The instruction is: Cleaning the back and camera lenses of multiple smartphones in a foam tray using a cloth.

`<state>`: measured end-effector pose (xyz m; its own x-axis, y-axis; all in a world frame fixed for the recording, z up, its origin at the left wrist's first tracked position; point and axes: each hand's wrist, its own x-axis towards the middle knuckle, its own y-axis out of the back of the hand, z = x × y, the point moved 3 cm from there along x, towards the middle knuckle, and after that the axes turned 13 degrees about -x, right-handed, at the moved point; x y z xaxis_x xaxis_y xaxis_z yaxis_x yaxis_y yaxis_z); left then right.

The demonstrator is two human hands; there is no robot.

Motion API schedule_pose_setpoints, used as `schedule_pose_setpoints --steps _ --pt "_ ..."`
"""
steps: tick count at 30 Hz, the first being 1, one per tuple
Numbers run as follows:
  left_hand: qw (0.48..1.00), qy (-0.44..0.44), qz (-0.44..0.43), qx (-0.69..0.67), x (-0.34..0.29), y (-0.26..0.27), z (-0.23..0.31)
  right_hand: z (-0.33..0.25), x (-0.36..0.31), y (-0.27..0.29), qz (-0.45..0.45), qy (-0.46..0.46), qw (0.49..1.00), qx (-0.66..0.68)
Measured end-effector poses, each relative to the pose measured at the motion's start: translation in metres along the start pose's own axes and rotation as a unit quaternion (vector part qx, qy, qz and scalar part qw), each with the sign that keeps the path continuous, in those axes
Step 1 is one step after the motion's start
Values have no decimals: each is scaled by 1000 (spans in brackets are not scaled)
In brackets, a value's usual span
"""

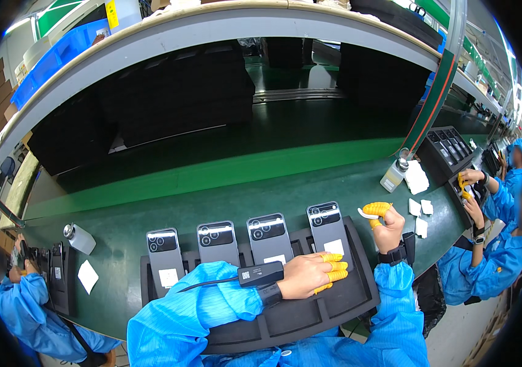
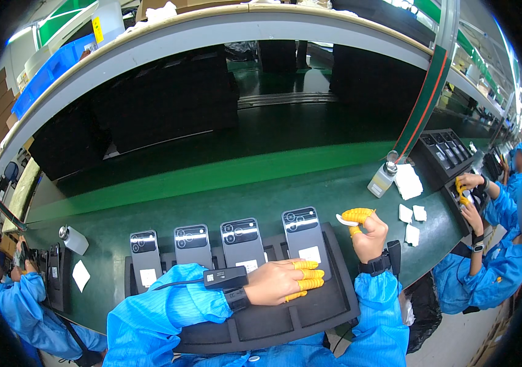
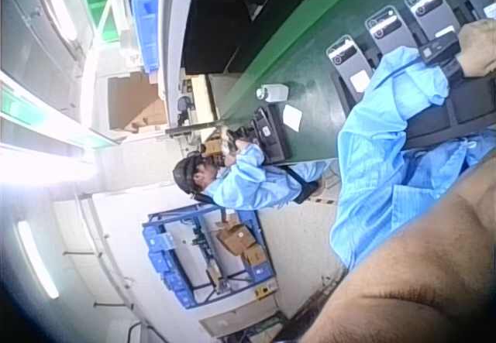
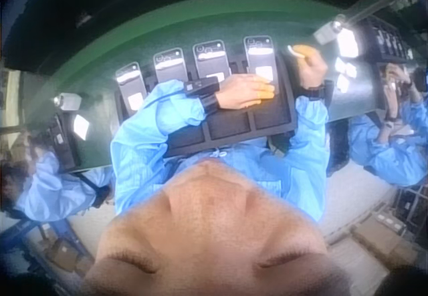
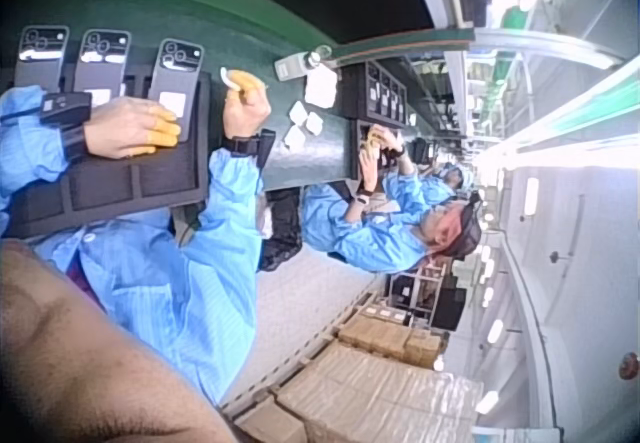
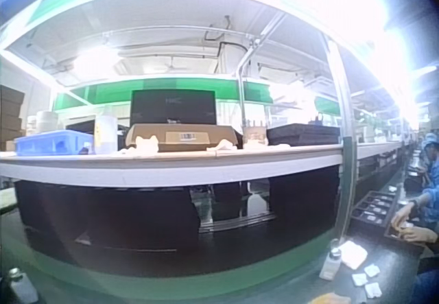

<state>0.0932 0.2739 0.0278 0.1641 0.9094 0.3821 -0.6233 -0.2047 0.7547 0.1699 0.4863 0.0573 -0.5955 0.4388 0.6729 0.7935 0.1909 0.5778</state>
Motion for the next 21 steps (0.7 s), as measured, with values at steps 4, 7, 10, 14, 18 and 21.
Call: schedule_pose_setpoints --steps 4,7,10,14,18,21 --pt "1000 4 -4 -2 0 0 0 1 0 0 -1 1 1000 2" --pt "1000 4 -3 -5 0 1 1 1 -1 0 -1 1 1000 1" --pt "1000 4 -5 -2 0 1 0 0 -1 0 1 -3 1000 -2" --pt "1000 4 -4 1 -1 0 0 -1 0 1 -8 -14 1000 -9" --pt "1000 3 -4 -6 0 0 0 -1 1 2 -8 -12 1000 3" --pt "1000 4 -5 -6 0 1 1 0 1 1 -9 -13 1000 4"
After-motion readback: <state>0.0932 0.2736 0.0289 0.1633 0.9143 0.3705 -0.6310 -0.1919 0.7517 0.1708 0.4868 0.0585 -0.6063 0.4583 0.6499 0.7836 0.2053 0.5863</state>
